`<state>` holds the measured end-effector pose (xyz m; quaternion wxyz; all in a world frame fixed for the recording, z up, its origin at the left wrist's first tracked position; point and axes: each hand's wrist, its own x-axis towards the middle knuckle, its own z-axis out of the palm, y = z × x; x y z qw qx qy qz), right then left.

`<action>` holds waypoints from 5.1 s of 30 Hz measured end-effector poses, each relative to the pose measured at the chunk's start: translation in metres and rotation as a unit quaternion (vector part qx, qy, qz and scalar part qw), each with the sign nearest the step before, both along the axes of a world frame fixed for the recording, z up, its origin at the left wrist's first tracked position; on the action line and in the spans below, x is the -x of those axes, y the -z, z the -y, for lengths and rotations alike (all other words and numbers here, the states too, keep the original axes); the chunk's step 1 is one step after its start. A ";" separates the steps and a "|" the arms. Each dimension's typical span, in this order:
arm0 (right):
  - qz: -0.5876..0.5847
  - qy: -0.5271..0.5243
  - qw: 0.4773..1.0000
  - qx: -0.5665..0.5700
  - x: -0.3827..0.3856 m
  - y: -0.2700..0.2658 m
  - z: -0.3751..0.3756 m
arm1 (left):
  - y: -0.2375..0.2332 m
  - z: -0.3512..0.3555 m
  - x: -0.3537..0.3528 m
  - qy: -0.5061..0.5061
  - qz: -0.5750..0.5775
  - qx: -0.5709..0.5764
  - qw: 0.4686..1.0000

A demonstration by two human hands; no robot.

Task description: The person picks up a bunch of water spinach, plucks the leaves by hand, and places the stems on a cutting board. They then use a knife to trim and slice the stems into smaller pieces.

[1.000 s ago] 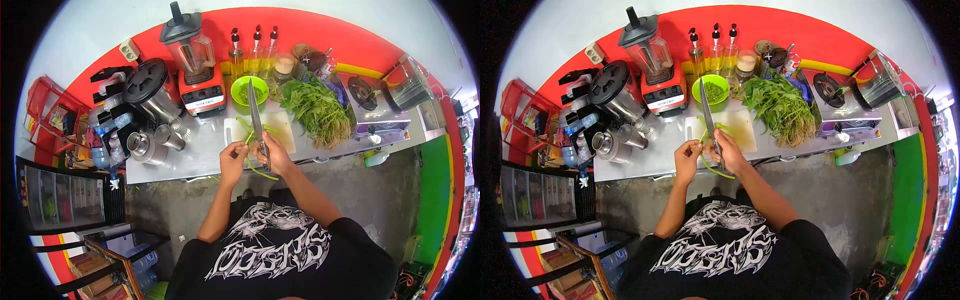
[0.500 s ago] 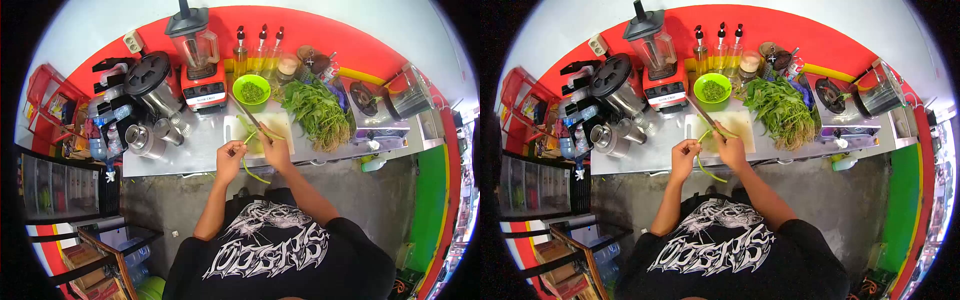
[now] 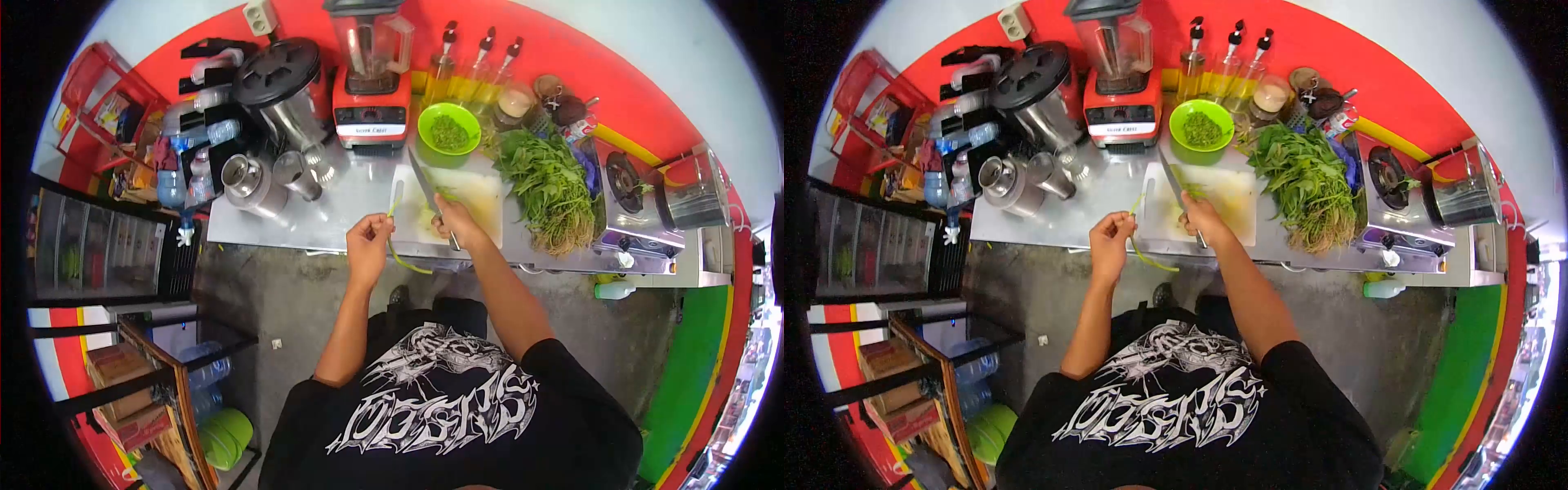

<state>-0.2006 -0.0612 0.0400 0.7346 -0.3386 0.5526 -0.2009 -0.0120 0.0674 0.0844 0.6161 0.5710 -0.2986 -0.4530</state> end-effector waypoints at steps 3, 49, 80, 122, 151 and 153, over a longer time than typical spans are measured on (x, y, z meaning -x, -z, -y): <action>-0.018 -0.020 1.000 -0.003 0.005 -0.012 -0.014 | 0.005 0.003 -0.002 -0.029 -0.014 0.007 0.999; -0.188 0.164 0.941 0.230 0.112 -0.005 -0.097 | 0.086 0.069 0.097 0.157 0.089 0.042 0.983; -0.493 -0.120 0.820 0.264 0.070 0.028 -0.085 | 0.128 0.073 0.087 0.172 0.044 -0.006 0.984; -0.229 -0.134 0.771 0.579 0.048 -0.193 -0.126 | -0.106 0.078 0.056 0.113 -0.083 0.173 0.975; -0.233 -0.078 0.756 0.607 0.043 -0.188 -0.133 | -0.110 0.068 0.058 0.099 -0.088 0.158 0.979; -0.233 -0.074 0.755 0.609 0.042 -0.188 -0.133 | -0.111 0.066 0.057 0.109 -0.093 0.157 0.977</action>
